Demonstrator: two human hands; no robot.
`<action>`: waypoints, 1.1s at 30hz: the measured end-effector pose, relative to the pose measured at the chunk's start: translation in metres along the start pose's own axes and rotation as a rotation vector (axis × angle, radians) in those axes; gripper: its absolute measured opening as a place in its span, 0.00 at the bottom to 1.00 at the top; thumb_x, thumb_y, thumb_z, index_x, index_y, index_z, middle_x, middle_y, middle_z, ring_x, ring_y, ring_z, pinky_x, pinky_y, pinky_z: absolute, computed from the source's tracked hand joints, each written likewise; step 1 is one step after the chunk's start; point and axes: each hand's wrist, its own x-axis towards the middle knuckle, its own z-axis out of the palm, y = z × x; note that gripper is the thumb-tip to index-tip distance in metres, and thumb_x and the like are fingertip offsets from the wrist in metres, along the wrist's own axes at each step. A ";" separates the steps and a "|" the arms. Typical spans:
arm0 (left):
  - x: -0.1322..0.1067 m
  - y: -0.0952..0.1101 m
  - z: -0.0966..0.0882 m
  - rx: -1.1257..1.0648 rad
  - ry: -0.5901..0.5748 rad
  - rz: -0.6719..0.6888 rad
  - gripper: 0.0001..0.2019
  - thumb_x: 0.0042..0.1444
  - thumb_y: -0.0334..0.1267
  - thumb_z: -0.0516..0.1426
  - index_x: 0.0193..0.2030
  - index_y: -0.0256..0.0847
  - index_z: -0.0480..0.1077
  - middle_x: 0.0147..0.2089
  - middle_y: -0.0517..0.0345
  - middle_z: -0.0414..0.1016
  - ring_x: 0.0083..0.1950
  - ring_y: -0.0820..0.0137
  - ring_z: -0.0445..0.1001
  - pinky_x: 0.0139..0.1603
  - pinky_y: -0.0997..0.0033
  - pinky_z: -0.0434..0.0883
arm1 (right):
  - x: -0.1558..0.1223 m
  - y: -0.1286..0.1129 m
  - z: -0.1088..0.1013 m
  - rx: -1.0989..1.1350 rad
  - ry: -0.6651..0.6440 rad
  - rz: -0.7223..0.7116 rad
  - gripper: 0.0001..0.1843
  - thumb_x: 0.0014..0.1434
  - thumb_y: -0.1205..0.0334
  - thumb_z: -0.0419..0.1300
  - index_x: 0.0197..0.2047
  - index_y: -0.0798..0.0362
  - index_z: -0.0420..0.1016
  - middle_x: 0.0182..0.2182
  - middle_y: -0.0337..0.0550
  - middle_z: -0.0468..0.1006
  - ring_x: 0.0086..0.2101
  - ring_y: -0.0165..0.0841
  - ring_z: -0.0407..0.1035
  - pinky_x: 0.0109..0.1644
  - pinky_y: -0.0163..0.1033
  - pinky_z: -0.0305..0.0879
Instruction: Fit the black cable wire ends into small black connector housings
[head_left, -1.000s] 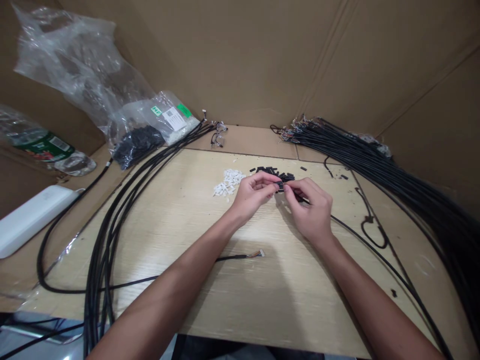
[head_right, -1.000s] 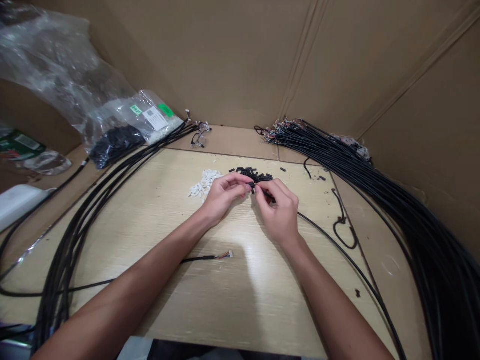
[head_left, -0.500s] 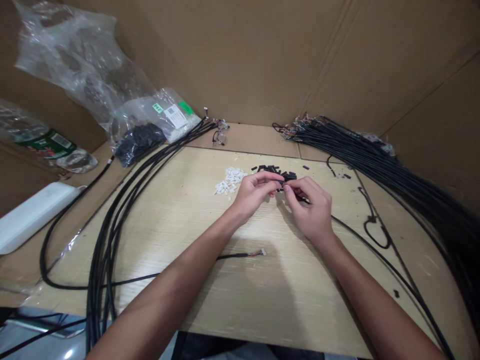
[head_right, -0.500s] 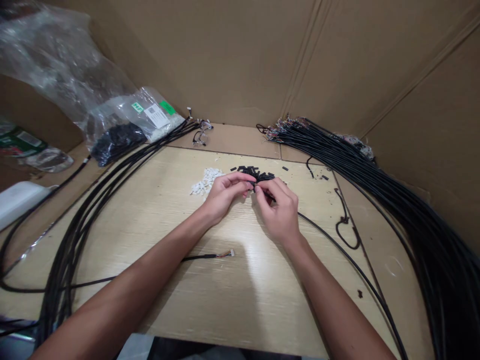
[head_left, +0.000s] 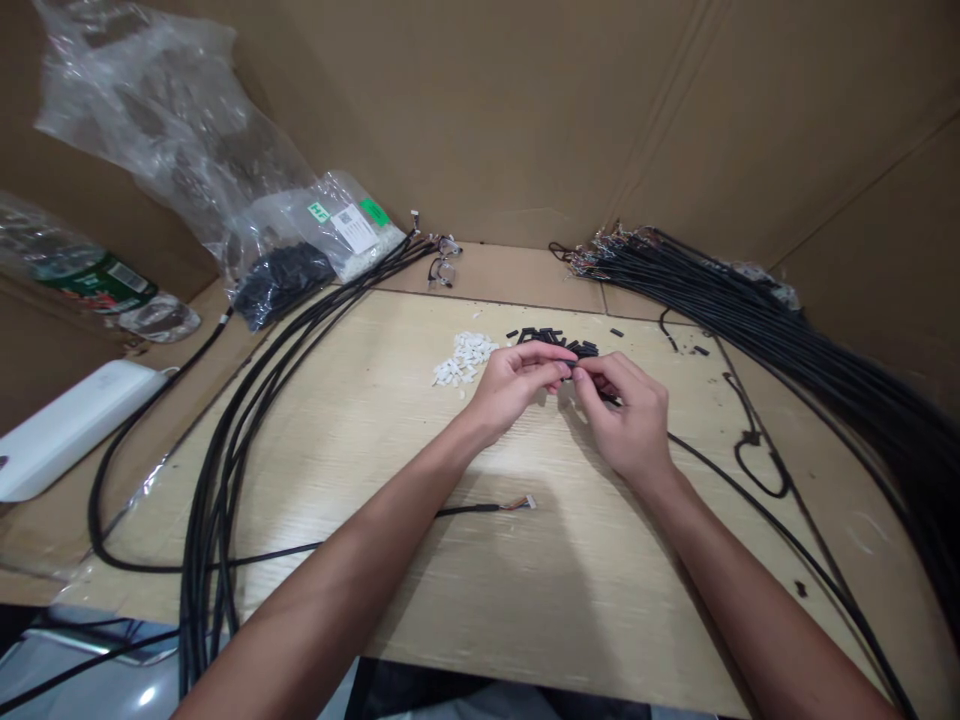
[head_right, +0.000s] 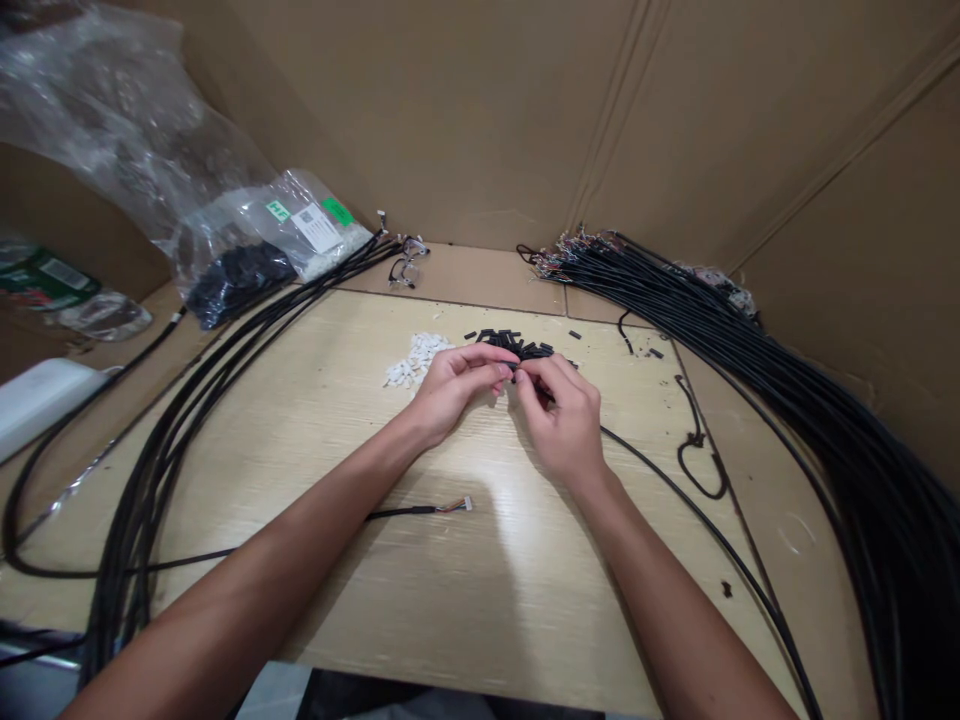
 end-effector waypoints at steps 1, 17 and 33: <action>0.000 0.000 0.000 0.000 -0.003 0.000 0.09 0.53 0.37 0.73 0.40 0.40 0.88 0.37 0.54 0.86 0.35 0.72 0.77 0.41 0.69 0.76 | 0.000 0.000 0.000 0.007 -0.003 0.003 0.09 0.75 0.64 0.63 0.40 0.49 0.82 0.33 0.40 0.81 0.31 0.35 0.72 0.37 0.42 0.68; 0.000 -0.005 -0.002 0.070 0.007 0.053 0.09 0.56 0.38 0.73 0.42 0.40 0.88 0.40 0.54 0.87 0.39 0.71 0.80 0.42 0.70 0.77 | -0.001 0.000 0.001 0.085 -0.023 0.043 0.10 0.75 0.64 0.64 0.41 0.49 0.85 0.34 0.40 0.82 0.32 0.34 0.72 0.36 0.41 0.67; -0.005 -0.006 0.005 0.250 0.077 0.208 0.05 0.59 0.35 0.70 0.42 0.39 0.86 0.39 0.53 0.86 0.40 0.71 0.81 0.43 0.70 0.78 | 0.001 -0.002 0.000 0.012 0.017 0.035 0.11 0.73 0.64 0.63 0.35 0.48 0.79 0.29 0.39 0.77 0.29 0.34 0.69 0.34 0.42 0.65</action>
